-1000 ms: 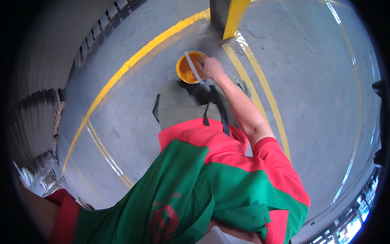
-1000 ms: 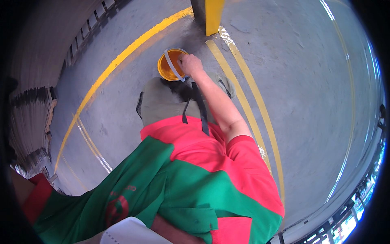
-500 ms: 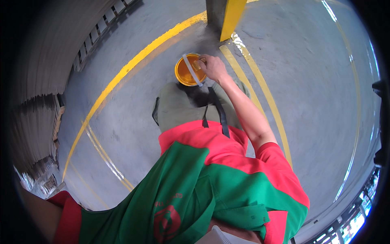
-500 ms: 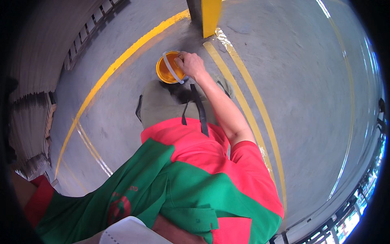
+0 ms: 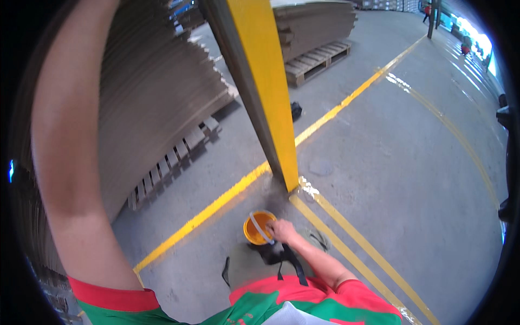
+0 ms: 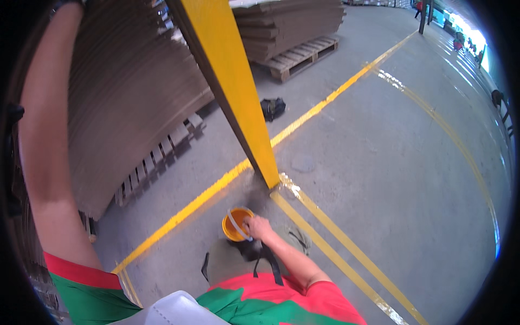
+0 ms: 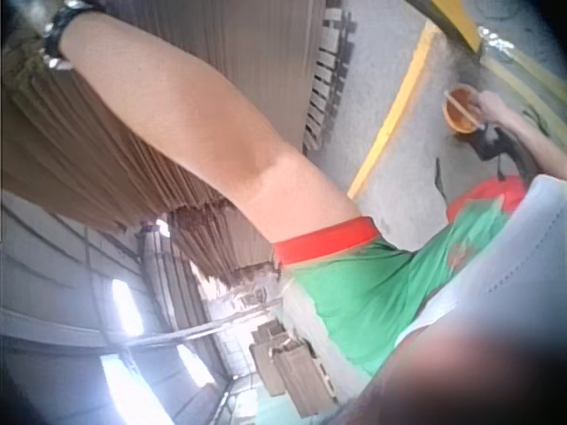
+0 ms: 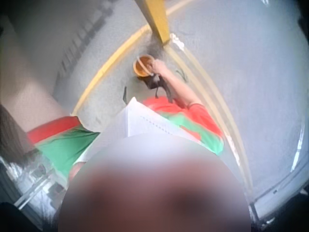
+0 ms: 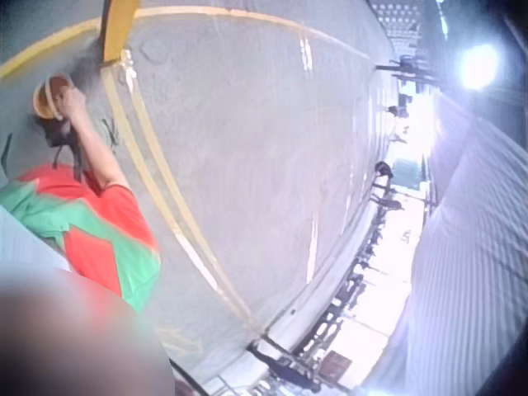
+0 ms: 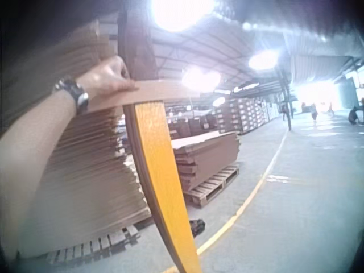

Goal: The person kneels and paints a vertical metal pillar yellow using a paintbrush and a small paint can. They repeatedly dip the brush into the paint and apply it to the pillar surface, then walk to retrieve a thin wooden board and use it as a shield while continuing to paint.

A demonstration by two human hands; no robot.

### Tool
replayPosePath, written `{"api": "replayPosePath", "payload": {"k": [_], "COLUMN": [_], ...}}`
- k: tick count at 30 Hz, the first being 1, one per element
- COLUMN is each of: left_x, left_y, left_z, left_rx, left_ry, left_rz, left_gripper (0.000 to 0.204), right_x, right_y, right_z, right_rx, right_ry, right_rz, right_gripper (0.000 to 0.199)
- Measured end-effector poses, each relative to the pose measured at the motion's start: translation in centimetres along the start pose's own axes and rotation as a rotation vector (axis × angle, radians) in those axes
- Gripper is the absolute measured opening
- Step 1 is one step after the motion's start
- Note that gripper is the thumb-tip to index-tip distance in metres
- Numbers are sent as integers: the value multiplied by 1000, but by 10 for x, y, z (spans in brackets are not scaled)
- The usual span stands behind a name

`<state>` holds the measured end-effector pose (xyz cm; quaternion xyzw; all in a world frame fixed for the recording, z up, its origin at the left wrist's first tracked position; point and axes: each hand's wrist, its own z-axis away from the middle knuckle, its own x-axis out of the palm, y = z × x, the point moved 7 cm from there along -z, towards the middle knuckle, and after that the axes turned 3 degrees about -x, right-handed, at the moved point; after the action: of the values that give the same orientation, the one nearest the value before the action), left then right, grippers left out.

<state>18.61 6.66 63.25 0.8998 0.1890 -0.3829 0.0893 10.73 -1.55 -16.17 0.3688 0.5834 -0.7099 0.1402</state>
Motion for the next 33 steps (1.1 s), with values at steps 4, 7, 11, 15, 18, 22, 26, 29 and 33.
{"api": "replayPosePath", "payload": {"k": [4,7,11,15,18,22,26,29,33], "left_x": [-9,-7,-5,-6,-6,-6,-6,-6,-8], "left_y": [8,-5,-11,-11,-11,-7,-6,-4,-2], "left_z": [-10,-19,-27,-28,-27,-25,-23,-20,-17], "left_rx": [198,179,151,136,135,146,130,140,158], "left_ry": [221,218,207,219,209,188,170,175,194], "left_rz": [-90,-38,-19,-41,8,-26,-30,-10,-4], "left_gripper": [30,32,32,31,31,31,30,30,29], "right_x": [-2,-9,-16,-18,-15,-10,-5,-5,-7], "right_y": [4,2,-2,-2,-1,-1,-2,-3,-3], "right_z": [3,3,5,3,-2,-6,-8,-8,-9], "right_rx": [48,41,27,37,35,16,-1,-12,3], "right_ry": [-44,-20,-6,1,-1,20,19,42,49], "right_rz": [-51,-72,-72,-73,-62,-71,-63,-70,-80], "right_gripper": [30,32,31,31,31,31,31,30,30]}}
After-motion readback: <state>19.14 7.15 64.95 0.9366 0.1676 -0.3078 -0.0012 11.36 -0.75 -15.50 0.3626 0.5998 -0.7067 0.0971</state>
